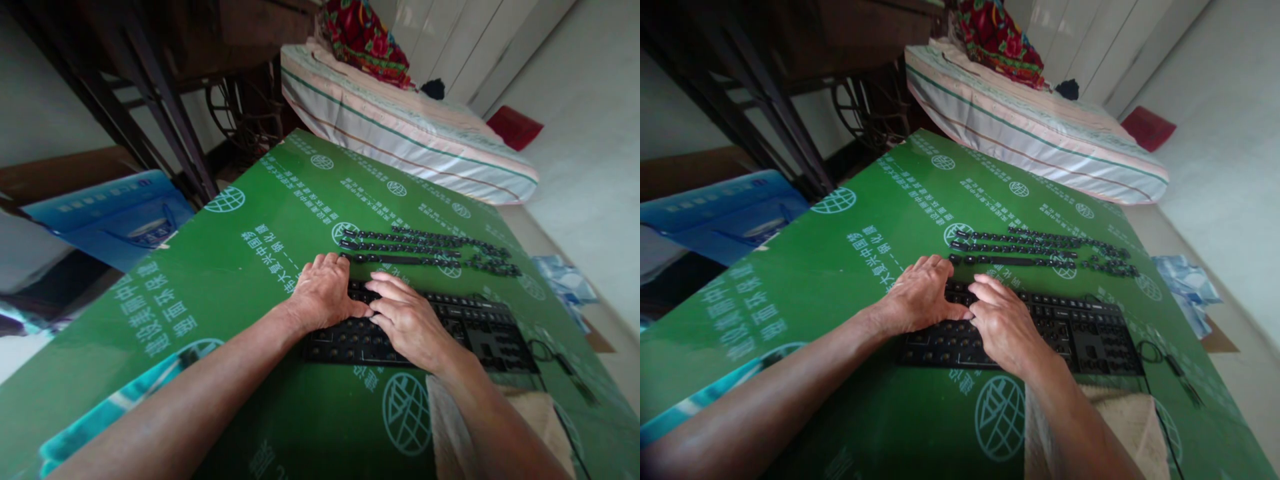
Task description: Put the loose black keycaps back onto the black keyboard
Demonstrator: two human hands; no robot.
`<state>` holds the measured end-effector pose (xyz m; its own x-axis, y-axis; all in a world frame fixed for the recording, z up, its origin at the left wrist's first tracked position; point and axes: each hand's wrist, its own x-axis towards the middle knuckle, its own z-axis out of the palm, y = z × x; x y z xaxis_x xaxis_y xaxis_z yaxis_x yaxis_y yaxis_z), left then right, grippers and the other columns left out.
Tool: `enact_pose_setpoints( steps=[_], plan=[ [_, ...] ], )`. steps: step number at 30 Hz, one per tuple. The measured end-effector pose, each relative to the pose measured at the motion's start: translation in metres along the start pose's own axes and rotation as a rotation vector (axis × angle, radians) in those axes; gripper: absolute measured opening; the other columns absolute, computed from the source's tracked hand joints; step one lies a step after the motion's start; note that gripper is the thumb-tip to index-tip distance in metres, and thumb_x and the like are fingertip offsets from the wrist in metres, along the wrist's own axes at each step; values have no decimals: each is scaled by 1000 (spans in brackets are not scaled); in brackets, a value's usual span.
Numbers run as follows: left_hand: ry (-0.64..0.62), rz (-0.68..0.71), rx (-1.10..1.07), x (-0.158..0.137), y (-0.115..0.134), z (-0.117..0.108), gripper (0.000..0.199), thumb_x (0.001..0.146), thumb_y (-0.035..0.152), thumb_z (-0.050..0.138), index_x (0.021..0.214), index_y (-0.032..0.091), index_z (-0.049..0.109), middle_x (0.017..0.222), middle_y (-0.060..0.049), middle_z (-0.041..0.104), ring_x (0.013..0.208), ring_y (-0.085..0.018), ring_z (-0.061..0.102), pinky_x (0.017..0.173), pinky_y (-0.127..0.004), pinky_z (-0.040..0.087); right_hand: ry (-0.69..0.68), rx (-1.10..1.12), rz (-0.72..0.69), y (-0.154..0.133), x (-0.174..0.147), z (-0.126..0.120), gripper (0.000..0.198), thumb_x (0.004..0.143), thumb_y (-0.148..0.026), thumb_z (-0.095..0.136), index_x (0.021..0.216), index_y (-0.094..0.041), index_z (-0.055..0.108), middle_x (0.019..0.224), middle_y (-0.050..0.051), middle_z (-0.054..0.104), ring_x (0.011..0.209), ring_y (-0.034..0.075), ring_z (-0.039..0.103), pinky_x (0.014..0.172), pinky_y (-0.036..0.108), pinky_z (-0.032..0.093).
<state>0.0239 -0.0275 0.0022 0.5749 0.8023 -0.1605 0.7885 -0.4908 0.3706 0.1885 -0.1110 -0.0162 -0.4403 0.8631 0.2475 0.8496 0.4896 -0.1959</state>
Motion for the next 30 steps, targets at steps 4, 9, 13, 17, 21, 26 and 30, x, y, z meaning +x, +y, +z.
enact_pose_setpoints(
  steps=[4,9,13,17,21,26,30],
  plan=[
    [-4,-3,-20,1,-1,1,70,61,61,68,107,10,56,111,-15,56,107,-34,50,88,-43,43,27,21,8,0,-2,1,18,86,-12,50,81,-16,67,116,13,63,126,25,45,102,46,46],
    [-7,6,-17,2,-2,2,70,61,61,67,106,10,56,112,-16,56,107,-34,49,88,-44,43,69,60,35,1,-6,5,18,85,-12,52,80,-16,68,118,12,63,126,25,46,101,45,46],
    [-1,7,-12,2,-1,2,70,60,60,68,107,10,56,111,-15,56,106,-34,50,88,-44,43,89,73,47,0,-7,6,19,85,-12,52,79,-17,70,117,12,63,124,25,47,99,44,48],
    [-9,-4,11,2,-1,3,70,61,62,66,108,11,56,112,-15,56,106,-33,50,88,-43,43,150,76,69,-3,-9,8,18,85,-14,53,80,-17,70,114,12,65,121,25,51,96,45,50],
    [-10,-4,21,2,0,3,71,62,62,66,109,10,56,113,-15,55,107,-33,50,88,-42,43,224,47,74,-6,-15,15,17,86,-14,54,82,-16,70,114,13,65,121,26,51,95,45,51],
    [-7,4,22,4,-1,5,72,61,63,66,109,11,55,113,-14,55,108,-33,49,87,-41,44,268,-49,24,-9,-24,21,17,86,-14,54,98,-12,67,121,16,62,128,27,44,98,46,48],
    [-9,4,33,5,-2,6,73,60,64,66,110,11,55,114,-15,55,107,-33,50,87,-42,43,221,-107,-10,-11,-30,20,24,86,-14,53,107,-11,63,125,15,60,131,27,40,100,48,45]
  ],
)
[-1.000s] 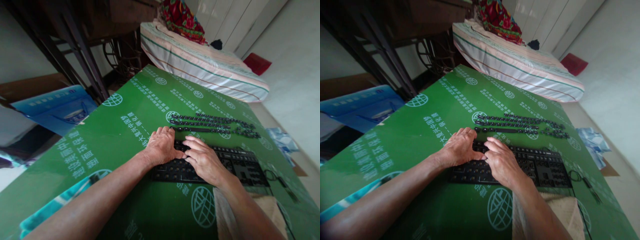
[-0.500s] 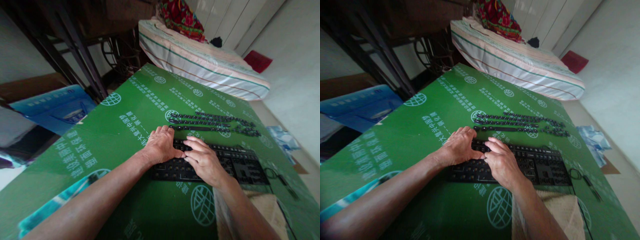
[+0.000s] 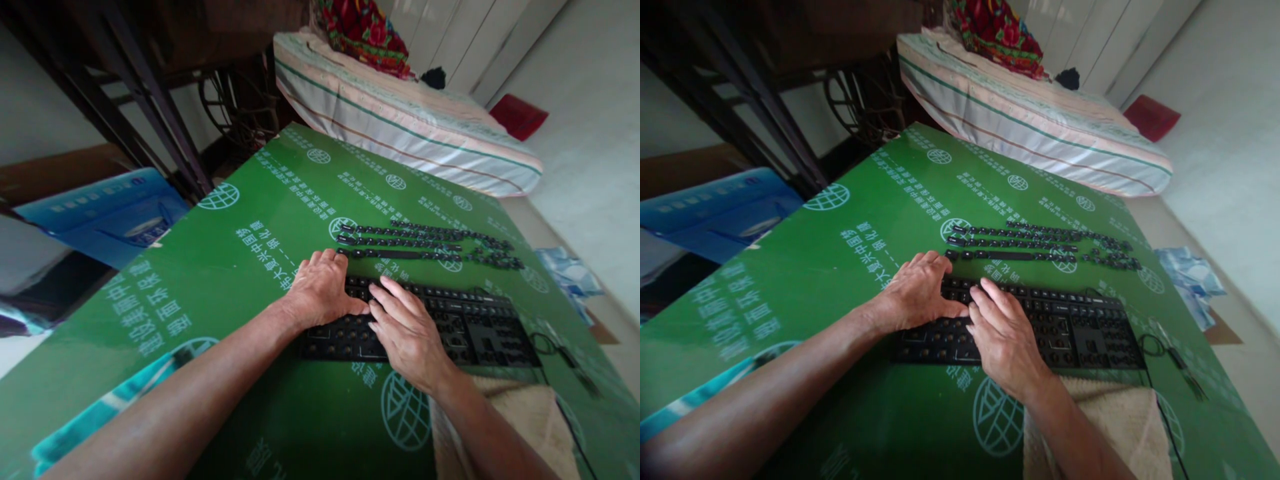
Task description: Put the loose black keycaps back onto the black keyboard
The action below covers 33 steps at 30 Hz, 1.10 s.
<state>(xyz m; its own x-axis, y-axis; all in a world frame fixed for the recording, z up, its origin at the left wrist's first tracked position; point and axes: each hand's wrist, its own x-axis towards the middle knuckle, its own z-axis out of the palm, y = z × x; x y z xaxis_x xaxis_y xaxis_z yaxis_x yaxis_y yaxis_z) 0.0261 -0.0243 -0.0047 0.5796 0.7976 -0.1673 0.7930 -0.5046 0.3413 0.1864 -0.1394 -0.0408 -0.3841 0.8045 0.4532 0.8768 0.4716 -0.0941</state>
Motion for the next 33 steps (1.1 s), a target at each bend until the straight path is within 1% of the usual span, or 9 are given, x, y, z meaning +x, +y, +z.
enact_pose_setpoints(
  steps=[4,9,11,14,18,22,25,28,33],
  plan=[
    [3,7,-1,0,0,1,74,61,64,65,112,11,55,113,-15,56,105,-32,51,88,-44,43,-51,-49,-2,-1,-2,-1,25,88,-16,50,110,-11,62,127,14,59,133,28,38,101,49,43],
    [12,7,8,-1,2,3,70,62,60,67,111,11,55,112,-14,56,105,-32,51,88,-44,43,-68,-60,0,-3,-3,1,24,89,-17,49,108,-12,64,126,13,59,134,28,36,102,50,41],
    [13,7,3,-1,1,3,69,62,60,66,110,12,56,112,-14,56,105,-32,51,88,-44,43,-50,-47,10,-3,-4,1,25,88,-17,50,109,-13,63,126,12,60,133,28,37,101,50,42],
    [7,17,-32,0,-2,2,68,60,62,65,107,13,57,111,-13,57,104,-32,52,87,-43,44,24,-18,39,-1,-6,2,27,86,-16,53,111,-13,63,125,14,60,130,28,41,100,49,44],
    [-42,31,-119,3,-9,-3,63,58,61,67,100,14,58,105,-11,58,100,-29,55,83,-37,45,102,-12,82,1,-9,2,26,83,-15,56,108,-13,63,123,15,61,126,29,46,97,49,47],
    [-87,25,-192,6,-15,-10,51,64,57,63,94,17,58,100,-8,60,90,-23,57,74,-31,46,95,-13,62,0,-8,1,25,82,-15,58,106,-15,65,124,15,59,126,29,45,97,49,47],
    [-86,28,-208,7,-17,-11,42,68,53,59,91,18,58,96,-5,60,83,-19,58,70,-29,45,73,-22,60,-2,-6,-1,24,82,-17,59,105,-15,66,125,17,57,127,31,43,97,50,46],
    [-78,32,-204,7,-18,-10,39,67,50,60,90,18,58,95,-5,60,81,-19,57,70,-29,44,58,-22,64,-4,-5,-1,23,82,-17,59,103,-14,67,125,18,56,128,31,42,97,50,46],
    [-72,36,-202,7,-18,-9,37,68,48,60,89,18,58,96,-5,61,82,-19,57,70,-29,44,57,-18,60,-3,-5,-2,24,82,-18,59,105,-15,66,127,18,55,128,31,41,97,50,46]
  ],
)
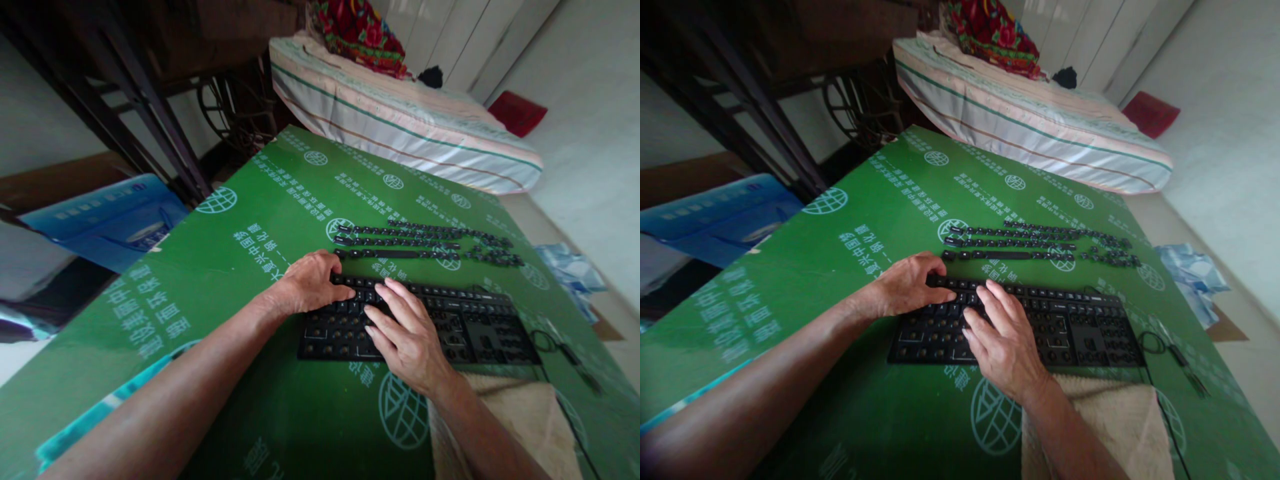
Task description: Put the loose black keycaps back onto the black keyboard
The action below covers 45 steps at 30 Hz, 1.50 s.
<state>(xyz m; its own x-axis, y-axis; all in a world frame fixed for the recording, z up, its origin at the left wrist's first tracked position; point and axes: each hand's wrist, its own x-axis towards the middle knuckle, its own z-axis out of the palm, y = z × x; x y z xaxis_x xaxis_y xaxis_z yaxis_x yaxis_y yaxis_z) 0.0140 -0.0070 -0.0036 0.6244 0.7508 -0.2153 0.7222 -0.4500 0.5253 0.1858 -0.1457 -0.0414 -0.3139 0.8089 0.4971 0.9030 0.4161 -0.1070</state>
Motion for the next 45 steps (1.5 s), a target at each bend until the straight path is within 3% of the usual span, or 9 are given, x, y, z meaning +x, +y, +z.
enact_pose_setpoints(
  steps=[25,32,38,45],
  plan=[
    [-5,9,18,-1,1,-1,36,70,48,58,90,18,58,94,-5,61,81,-19,58,69,-29,44,4,16,18,-1,2,-2,22,82,-20,59,103,-16,67,127,18,55,127,32,43,95,53,47],
    [-1,3,33,-1,2,-2,34,70,47,58,89,19,57,94,-5,61,81,-19,58,68,-29,44,164,106,103,5,-3,1,35,81,-18,60,116,-15,59,120,16,59,120,30,50,95,52,49],
    [10,21,18,-1,-1,-1,37,70,49,58,89,18,57,95,-5,61,81,-19,58,70,-29,44,278,218,175,9,-2,0,35,82,-7,55,115,-16,58,108,13,64,111,26,56,93,51,50],
    [48,22,12,0,-6,2,35,73,52,56,86,20,58,90,-3,62,77,-18,58,67,-28,44,338,256,212,12,-3,3,34,83,-6,53,113,-19,59,104,11,65,105,24,59,90,49,52]
  ],
)
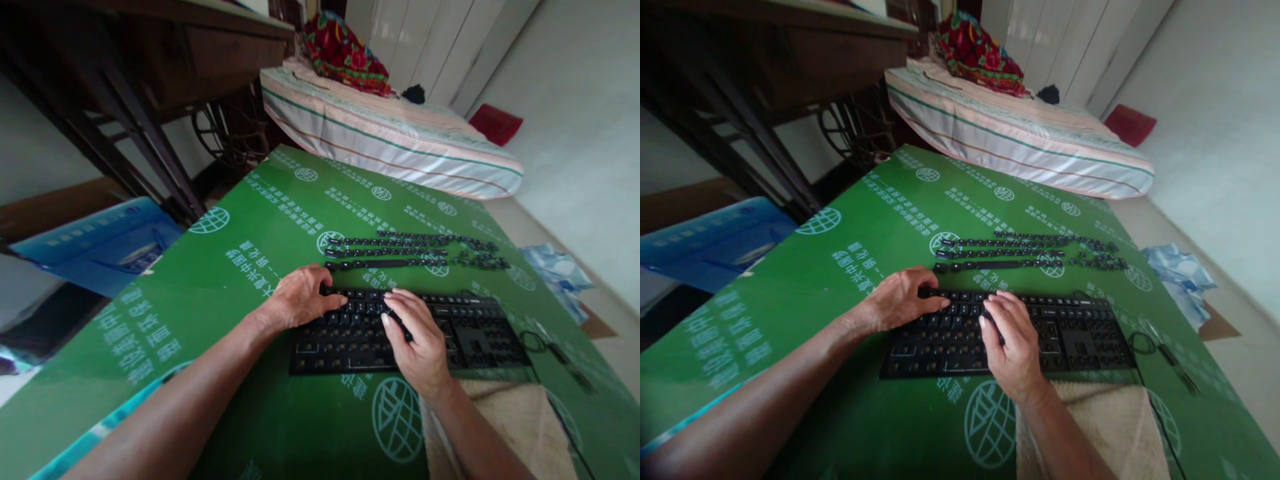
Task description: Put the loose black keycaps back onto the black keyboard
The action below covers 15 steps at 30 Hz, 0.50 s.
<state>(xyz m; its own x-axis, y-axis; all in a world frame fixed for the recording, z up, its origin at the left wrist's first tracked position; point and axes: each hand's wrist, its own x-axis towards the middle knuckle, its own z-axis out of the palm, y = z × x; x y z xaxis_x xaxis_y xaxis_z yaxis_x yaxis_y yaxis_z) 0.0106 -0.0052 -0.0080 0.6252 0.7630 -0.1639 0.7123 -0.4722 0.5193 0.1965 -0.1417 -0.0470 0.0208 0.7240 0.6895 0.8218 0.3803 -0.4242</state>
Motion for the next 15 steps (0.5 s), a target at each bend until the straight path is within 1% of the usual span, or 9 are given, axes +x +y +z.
enact_pose_setpoints(
  steps=[8,15],
  plan=[
    [43,5,50,-1,-1,1,31,77,51,54,84,21,59,90,-2,64,78,-18,60,67,-27,44,31,6,12,0,1,4,30,83,-8,53,109,-19,62,102,10,67,104,24,60,89,47,53],
    [58,-1,51,-2,-1,0,29,78,49,54,83,22,59,90,-2,66,78,-18,61,66,-27,44,16,0,12,-1,1,5,29,83,-7,52,109,-18,61,101,11,66,104,23,60,90,47,52]
  ],
)
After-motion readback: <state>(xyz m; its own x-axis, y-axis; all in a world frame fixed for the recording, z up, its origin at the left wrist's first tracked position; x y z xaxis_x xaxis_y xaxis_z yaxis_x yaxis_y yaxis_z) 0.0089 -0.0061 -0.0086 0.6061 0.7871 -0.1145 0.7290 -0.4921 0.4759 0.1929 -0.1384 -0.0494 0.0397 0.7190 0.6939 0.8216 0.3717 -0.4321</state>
